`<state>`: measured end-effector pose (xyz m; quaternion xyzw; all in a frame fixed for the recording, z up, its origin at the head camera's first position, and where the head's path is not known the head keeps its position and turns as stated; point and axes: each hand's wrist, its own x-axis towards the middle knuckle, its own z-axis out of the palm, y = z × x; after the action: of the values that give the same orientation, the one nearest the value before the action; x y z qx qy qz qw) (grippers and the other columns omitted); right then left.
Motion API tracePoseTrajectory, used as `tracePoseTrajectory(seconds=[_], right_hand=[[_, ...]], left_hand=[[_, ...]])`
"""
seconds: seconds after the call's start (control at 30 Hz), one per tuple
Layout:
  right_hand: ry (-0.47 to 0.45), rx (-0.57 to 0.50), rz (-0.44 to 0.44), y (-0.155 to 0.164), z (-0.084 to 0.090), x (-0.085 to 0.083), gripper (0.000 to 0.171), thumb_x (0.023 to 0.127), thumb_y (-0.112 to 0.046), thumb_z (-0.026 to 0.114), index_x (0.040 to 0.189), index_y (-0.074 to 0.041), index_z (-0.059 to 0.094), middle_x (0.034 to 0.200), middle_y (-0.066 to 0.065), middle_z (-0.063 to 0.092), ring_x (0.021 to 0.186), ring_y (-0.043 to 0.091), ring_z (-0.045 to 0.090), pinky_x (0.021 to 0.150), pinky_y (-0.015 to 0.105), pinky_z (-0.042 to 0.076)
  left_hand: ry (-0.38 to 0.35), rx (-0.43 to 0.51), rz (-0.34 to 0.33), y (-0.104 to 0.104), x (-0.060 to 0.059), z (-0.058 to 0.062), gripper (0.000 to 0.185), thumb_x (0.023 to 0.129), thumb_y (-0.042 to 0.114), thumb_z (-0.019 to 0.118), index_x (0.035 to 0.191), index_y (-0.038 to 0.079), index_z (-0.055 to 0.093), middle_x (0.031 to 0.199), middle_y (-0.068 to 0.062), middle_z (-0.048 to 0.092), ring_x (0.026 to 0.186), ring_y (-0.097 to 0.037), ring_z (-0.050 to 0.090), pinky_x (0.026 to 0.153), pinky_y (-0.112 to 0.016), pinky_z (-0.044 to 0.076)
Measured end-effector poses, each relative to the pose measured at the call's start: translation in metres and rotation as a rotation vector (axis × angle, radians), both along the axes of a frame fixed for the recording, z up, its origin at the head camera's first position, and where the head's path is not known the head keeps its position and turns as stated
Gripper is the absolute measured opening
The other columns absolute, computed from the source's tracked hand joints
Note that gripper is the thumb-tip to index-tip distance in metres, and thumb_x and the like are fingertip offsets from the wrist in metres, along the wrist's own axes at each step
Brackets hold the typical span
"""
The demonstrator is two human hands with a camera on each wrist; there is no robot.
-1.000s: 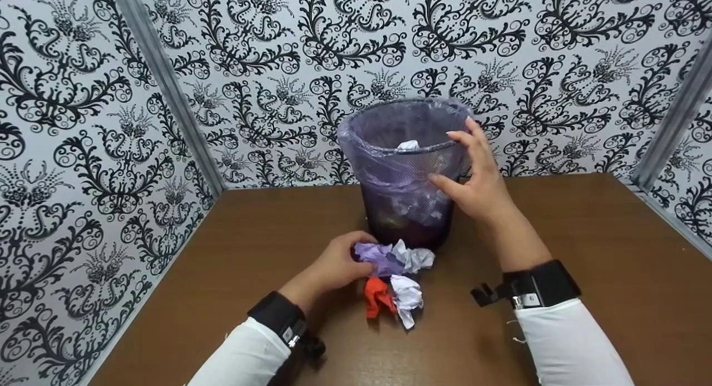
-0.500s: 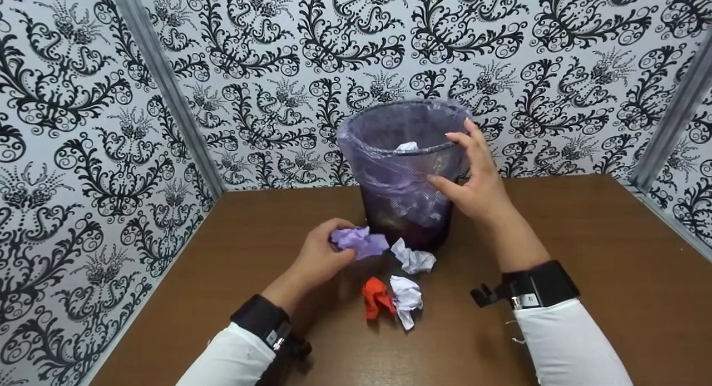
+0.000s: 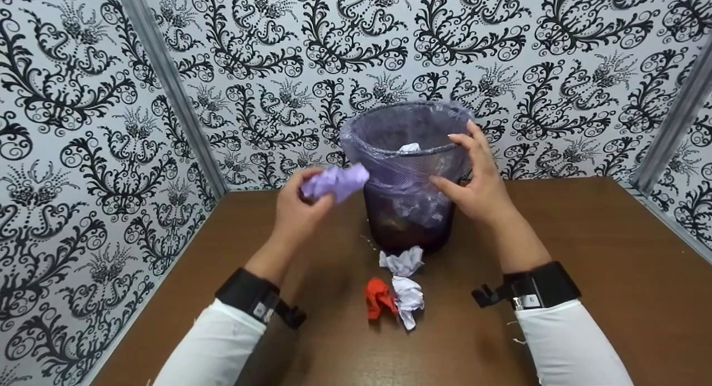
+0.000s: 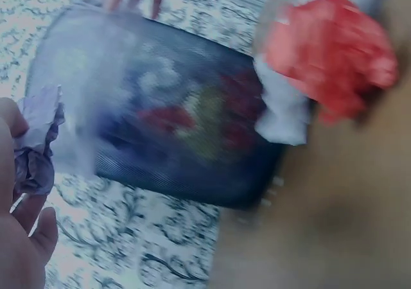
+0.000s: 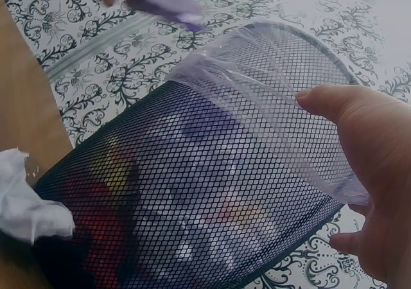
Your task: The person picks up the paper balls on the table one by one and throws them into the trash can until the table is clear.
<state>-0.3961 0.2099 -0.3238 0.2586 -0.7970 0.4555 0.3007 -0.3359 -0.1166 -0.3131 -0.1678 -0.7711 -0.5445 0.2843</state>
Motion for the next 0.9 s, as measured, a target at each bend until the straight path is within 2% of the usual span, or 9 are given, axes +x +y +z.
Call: tracePoseTrajectory(seconds=[0.17, 0.27, 0.37, 0.53, 0.67, 0.77, 0.9], right_hand=[[-0.012, 0.000, -0.003, 0.001, 0.000, 0.000, 0.075, 0.076, -0.031, 0.083, 0.139, -0.028, 0.043, 0.162, -0.004, 0.009, 0.145, 0.032, 0.020, 0.109, 0.069, 0.020], [-0.020, -0.001, -0.009, 0.001, 0.000, 0.000, 0.075, 0.076, -0.031, 0.083, 0.139, -0.030, 0.043, 0.162, -0.005, 0.009, 0.144, 0.032, 0.020, 0.109, 0.069, 0.020], [-0.030, 0.005, -0.015, 0.001, 0.001, 0.001, 0.075, 0.076, -0.033, 0.083, 0.139, -0.032, 0.043, 0.162, -0.006, 0.009, 0.145, 0.032, 0.020, 0.109, 0.070, 0.020], [-0.043, 0.015, -0.020, 0.000, 0.002, 0.001, 0.076, 0.075, -0.037, 0.083, 0.139, -0.031, 0.043, 0.162, -0.010, 0.009, 0.145, 0.030, 0.020, 0.108, 0.070, 0.022], [-0.040, 0.010, -0.014, -0.001, 0.002, 0.001, 0.076, 0.075, -0.037, 0.083, 0.139, -0.034, 0.043, 0.161, -0.012, 0.009, 0.145, 0.028, 0.020, 0.108, 0.070, 0.022], [-0.028, 0.006, -0.010, -0.001, 0.001, 0.001, 0.075, 0.075, -0.035, 0.083, 0.138, -0.034, 0.044, 0.161, -0.011, 0.010, 0.145, 0.028, 0.020, 0.109, 0.069, 0.021], [0.002, 0.011, -0.015, 0.000, 0.001, 0.002, 0.074, 0.075, -0.032, 0.083, 0.138, -0.031, 0.044, 0.162, -0.006, 0.012, 0.145, 0.028, 0.018, 0.111, 0.066, 0.020]], left_hand=[[0.046, 0.060, -0.026, 0.011, -0.006, 0.038, 0.041, 0.079, 0.003, 0.070, 0.118, 0.002, 0.058, 0.112, -0.013, 0.061, 0.093, -0.025, 0.061, 0.070, -0.035, 0.059], [0.042, 0.052, -0.004, 0.018, -0.010, 0.057, 0.040, 0.081, 0.006, 0.069, 0.119, 0.006, 0.058, 0.113, -0.010, 0.061, 0.087, -0.024, 0.061, 0.065, -0.033, 0.058], [0.050, 0.030, 0.020, 0.023, -0.019, 0.071, 0.040, 0.082, 0.008, 0.068, 0.120, 0.008, 0.057, 0.113, -0.006, 0.061, 0.089, -0.020, 0.060, 0.068, -0.031, 0.057], [0.116, 0.009, 0.029, 0.030, -0.048, 0.082, 0.040, 0.084, 0.012, 0.070, 0.121, 0.013, 0.057, 0.114, -0.001, 0.060, 0.101, -0.013, 0.058, 0.082, -0.026, 0.054], [0.130, -0.023, 0.052, 0.041, -0.071, 0.089, 0.043, 0.084, 0.015, 0.074, 0.123, 0.015, 0.057, 0.117, 0.001, 0.060, 0.104, -0.009, 0.057, 0.091, -0.020, 0.049], [0.073, -0.062, 0.050, 0.054, -0.081, 0.098, 0.046, 0.084, 0.014, 0.075, 0.126, 0.015, 0.056, 0.122, -0.001, 0.059, 0.107, -0.009, 0.057, 0.093, -0.019, 0.048], [-0.034, -0.172, 0.044, 0.071, -0.088, 0.108, 0.047, 0.085, 0.013, 0.073, 0.128, 0.017, 0.055, 0.125, 0.000, 0.057, 0.108, -0.009, 0.057, 0.092, -0.018, 0.048]])
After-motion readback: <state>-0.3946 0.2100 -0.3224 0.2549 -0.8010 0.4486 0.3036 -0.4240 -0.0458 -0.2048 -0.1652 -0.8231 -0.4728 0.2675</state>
